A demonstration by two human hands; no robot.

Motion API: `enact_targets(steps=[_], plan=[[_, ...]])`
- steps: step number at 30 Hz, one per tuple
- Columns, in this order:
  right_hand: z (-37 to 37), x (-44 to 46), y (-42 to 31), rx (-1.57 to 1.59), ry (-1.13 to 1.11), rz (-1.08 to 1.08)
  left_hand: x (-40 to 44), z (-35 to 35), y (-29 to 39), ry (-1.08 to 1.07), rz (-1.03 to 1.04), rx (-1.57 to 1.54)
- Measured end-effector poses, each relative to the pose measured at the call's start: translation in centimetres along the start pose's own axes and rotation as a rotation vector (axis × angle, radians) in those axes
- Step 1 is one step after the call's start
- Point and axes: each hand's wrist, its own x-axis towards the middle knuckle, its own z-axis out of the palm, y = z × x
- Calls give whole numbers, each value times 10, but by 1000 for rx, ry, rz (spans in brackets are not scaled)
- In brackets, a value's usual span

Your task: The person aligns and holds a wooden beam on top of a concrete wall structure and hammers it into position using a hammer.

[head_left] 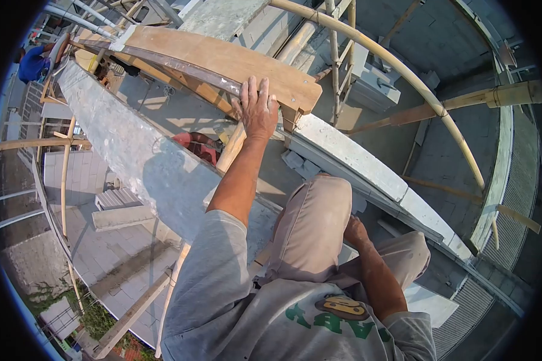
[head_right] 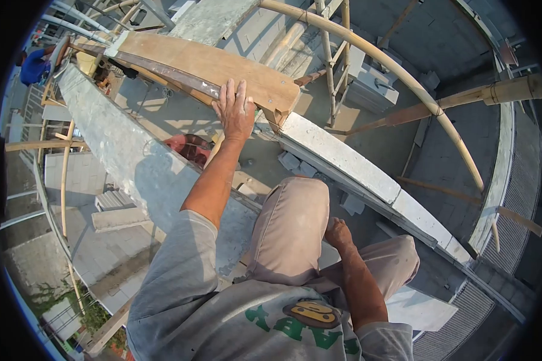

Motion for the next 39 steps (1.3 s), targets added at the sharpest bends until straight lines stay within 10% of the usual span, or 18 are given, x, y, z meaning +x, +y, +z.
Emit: enact_targets(steps=[39], plan=[[-50, -60, -36, 192, 262, 244, 42, -24, -6, -241, 47, 104]])
